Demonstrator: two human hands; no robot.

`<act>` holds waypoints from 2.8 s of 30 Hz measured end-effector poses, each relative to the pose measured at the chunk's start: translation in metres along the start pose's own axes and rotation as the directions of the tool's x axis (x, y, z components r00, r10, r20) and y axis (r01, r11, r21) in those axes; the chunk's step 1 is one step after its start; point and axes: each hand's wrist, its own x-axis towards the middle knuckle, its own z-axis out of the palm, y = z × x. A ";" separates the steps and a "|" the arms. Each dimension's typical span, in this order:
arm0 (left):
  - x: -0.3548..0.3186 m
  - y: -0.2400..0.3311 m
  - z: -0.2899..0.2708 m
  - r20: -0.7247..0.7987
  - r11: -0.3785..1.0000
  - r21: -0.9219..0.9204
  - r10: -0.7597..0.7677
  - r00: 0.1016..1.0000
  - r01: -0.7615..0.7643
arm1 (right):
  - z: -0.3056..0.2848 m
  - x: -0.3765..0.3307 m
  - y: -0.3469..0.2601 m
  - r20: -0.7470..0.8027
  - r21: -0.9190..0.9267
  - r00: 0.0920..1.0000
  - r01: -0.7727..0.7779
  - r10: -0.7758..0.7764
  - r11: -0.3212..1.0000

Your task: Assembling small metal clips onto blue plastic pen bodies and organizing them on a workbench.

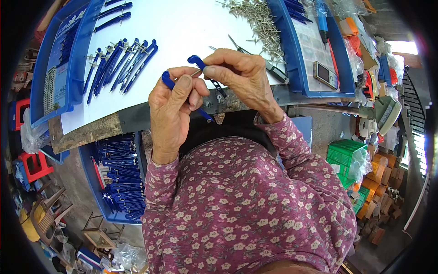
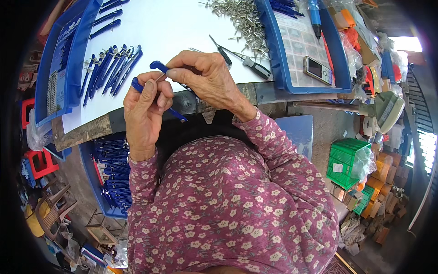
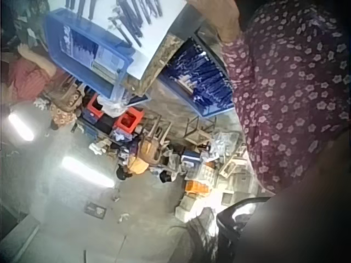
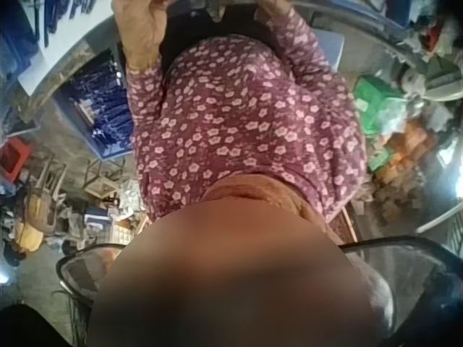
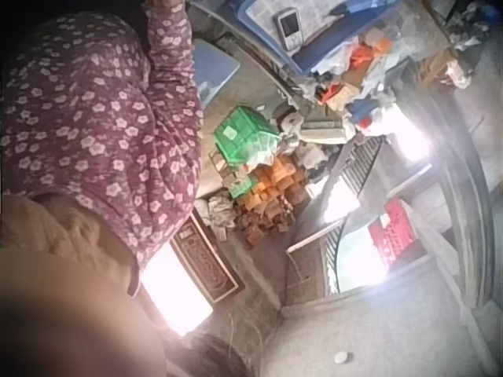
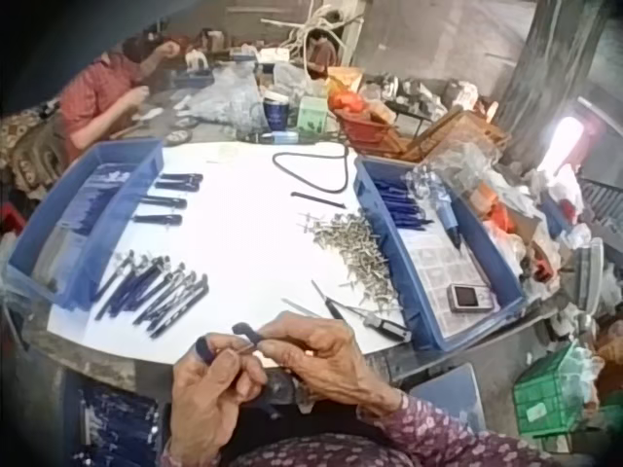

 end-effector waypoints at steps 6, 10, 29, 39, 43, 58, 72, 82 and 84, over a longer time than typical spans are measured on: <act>0.006 0.000 0.004 0.067 0.999 0.010 0.042 0.997 -0.043 | -0.009 0.003 -0.014 0.063 -0.197 0.995 0.082 -0.071 0.977; 0.007 0.000 0.014 -0.010 0.990 0.103 0.098 0.995 -0.097 | -0.006 0.001 -0.015 0.029 -0.215 0.995 0.099 -0.095 0.972; 0.015 -0.001 0.023 -0.033 0.994 0.088 0.074 0.997 -0.071 | -0.005 -0.002 -0.021 -0.008 -0.275 0.961 0.265 -0.278 0.924; 0.018 -0.010 0.024 -0.075 0.986 0.076 0.154 0.985 -0.148 | -0.007 -0.002 -0.016 0.006 -0.351 0.938 0.327 -0.347 0.877; 0.018 -0.009 0.024 -0.088 0.989 0.006 0.149 0.985 -0.149 | -0.009 -0.001 -0.020 0.027 -0.323 0.972 0.230 -0.234 0.918; 0.019 -0.009 0.022 -0.055 0.991 -0.123 0.050 0.997 -0.057 | -0.024 0.005 -0.009 0.175 -0.401 0.837 0.541 -0.518 0.739; 0.016 -0.004 0.026 -0.013 0.996 -0.064 0.064 0.998 -0.064 | -0.039 0.009 -0.014 0.493 -0.546 0.671 0.734 -0.554 0.403; 0.022 -0.006 0.030 0.058 0.832 0.450 0.336 0.940 -0.325 | -0.042 0.018 -0.013 0.382 -0.349 0.761 0.644 -0.525 0.680; 0.025 -0.004 0.028 0.097 0.781 0.518 0.351 0.931 -0.349 | -0.042 0.020 -0.012 0.341 -0.431 0.843 0.534 -0.416 0.728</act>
